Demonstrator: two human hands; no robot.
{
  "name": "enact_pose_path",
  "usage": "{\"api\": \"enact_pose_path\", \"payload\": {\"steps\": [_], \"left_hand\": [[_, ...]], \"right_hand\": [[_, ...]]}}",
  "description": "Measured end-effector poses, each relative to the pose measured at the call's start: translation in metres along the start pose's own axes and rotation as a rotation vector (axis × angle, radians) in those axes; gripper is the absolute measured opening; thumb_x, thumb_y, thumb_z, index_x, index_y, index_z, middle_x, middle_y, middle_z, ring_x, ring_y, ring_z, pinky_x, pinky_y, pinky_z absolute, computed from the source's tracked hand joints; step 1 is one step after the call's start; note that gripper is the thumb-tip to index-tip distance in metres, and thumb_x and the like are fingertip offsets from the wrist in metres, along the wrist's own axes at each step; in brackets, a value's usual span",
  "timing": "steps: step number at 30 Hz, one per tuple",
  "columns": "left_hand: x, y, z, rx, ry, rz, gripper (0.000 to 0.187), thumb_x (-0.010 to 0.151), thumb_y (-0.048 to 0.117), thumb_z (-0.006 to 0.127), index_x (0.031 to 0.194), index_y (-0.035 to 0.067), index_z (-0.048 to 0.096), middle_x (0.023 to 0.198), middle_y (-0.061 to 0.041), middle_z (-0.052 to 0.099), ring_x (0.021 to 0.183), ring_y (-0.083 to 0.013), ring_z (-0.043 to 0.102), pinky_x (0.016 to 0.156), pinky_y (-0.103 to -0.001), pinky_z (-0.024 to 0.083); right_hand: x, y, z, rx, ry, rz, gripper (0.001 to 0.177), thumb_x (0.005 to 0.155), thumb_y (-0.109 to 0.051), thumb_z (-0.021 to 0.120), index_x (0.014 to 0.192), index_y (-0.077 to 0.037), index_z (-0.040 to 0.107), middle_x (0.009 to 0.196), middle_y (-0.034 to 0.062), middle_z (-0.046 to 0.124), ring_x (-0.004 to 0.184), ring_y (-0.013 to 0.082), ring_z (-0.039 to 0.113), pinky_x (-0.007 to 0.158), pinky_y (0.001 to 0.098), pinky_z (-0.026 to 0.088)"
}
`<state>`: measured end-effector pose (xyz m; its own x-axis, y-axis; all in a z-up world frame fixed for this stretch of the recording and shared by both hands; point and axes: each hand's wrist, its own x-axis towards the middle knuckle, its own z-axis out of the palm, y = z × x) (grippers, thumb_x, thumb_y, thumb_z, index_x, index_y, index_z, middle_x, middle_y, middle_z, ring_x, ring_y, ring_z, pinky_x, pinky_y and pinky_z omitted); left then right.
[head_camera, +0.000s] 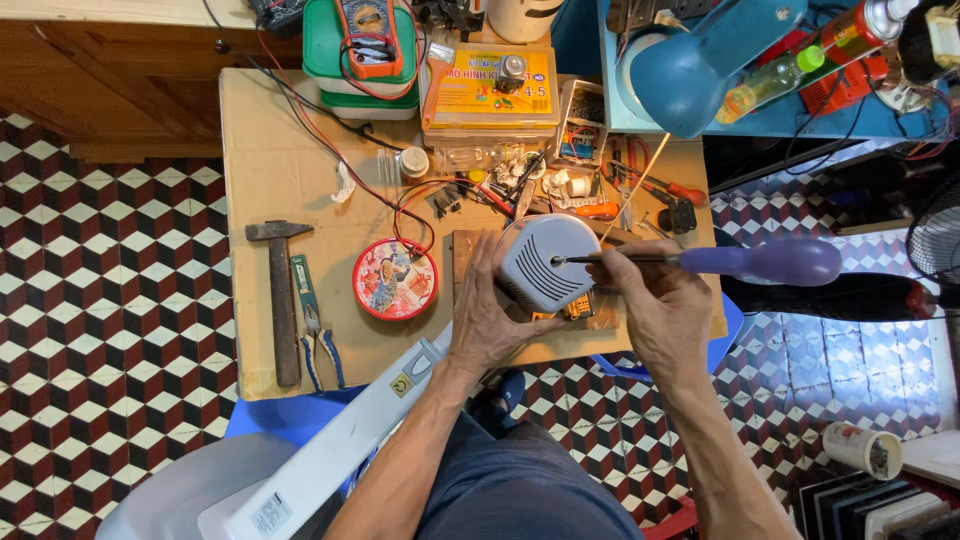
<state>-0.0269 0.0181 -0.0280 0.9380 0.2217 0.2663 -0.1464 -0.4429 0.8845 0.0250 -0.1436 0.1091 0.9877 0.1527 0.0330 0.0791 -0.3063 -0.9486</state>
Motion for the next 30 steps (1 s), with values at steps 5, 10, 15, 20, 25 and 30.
{"api": "enact_pose_path", "payload": {"steps": [5,10,15,20,25,30], "left_hand": [[-0.006,0.035,-0.024,-0.099,0.072,-0.042,0.083,0.081,0.033,0.087,0.147,0.005,0.046,0.148,-0.022,0.051,0.138,-0.0338,0.052,0.114,-0.043,0.048],[-0.015,0.075,-0.023,-0.587,-0.123,-0.232,0.047,0.095,0.016,0.073,0.138,0.000,0.061,0.125,-0.015,0.073,0.116,-0.0205,0.071,0.098,-0.031,0.057],[-0.037,0.091,0.005,-0.979,-0.197,-0.649,0.033,0.097,0.015,0.071,0.125,-0.002,0.074,0.107,-0.014,0.078,0.095,-0.0142,0.074,0.083,-0.024,0.059],[-0.048,0.087,0.040,-1.058,-0.209,-0.802,0.028,0.096,0.018,0.068,0.116,-0.001,0.073,0.102,-0.013,0.078,0.091,-0.0161,0.076,0.080,-0.028,0.062],[-0.046,0.072,0.078,-1.030,-0.110,-0.831,0.026,0.100,0.022,0.063,0.110,-0.001,0.068,0.104,-0.013,0.076,0.091,-0.0171,0.074,0.088,-0.032,0.062],[-0.044,0.078,0.127,-0.993,-0.044,-0.940,0.029,0.100,0.025,0.060,0.113,0.000,0.067,0.105,-0.014,0.076,0.091,-0.0184,0.074,0.088,-0.033,0.061]], "right_hand": [[-0.011,0.009,-0.014,0.359,0.098,0.216,0.016,0.102,-0.009,0.063,0.111,0.005,0.064,0.098,0.0192,0.074,0.088,0.0263,0.077,0.083,0.0383,0.066],[-0.034,0.017,-0.020,0.536,0.139,0.319,0.020,0.103,-0.011,0.061,0.112,0.006,0.065,0.099,0.0197,0.075,0.089,0.0269,0.077,0.084,0.0380,0.064],[-0.070,0.029,-0.041,0.582,0.156,0.416,0.025,0.103,-0.013,0.059,0.114,0.008,0.066,0.099,0.0201,0.076,0.090,0.0250,0.076,0.082,0.0361,0.063],[-0.087,0.066,-0.066,0.637,0.221,0.519,0.026,0.102,-0.014,0.059,0.112,0.009,0.066,0.099,0.0202,0.076,0.089,0.0251,0.076,0.080,0.0353,0.062],[-0.069,0.148,-0.138,0.295,0.118,0.561,0.033,0.105,-0.020,0.055,0.115,0.008,0.069,0.108,0.0156,0.076,0.090,0.0191,0.072,0.078,0.0283,0.056],[-0.001,0.265,-0.219,-0.140,0.027,0.566,0.032,0.103,-0.021,0.049,0.124,-0.006,0.068,0.101,0.0164,0.075,0.083,0.0272,0.067,0.075,0.0361,0.056]]}}
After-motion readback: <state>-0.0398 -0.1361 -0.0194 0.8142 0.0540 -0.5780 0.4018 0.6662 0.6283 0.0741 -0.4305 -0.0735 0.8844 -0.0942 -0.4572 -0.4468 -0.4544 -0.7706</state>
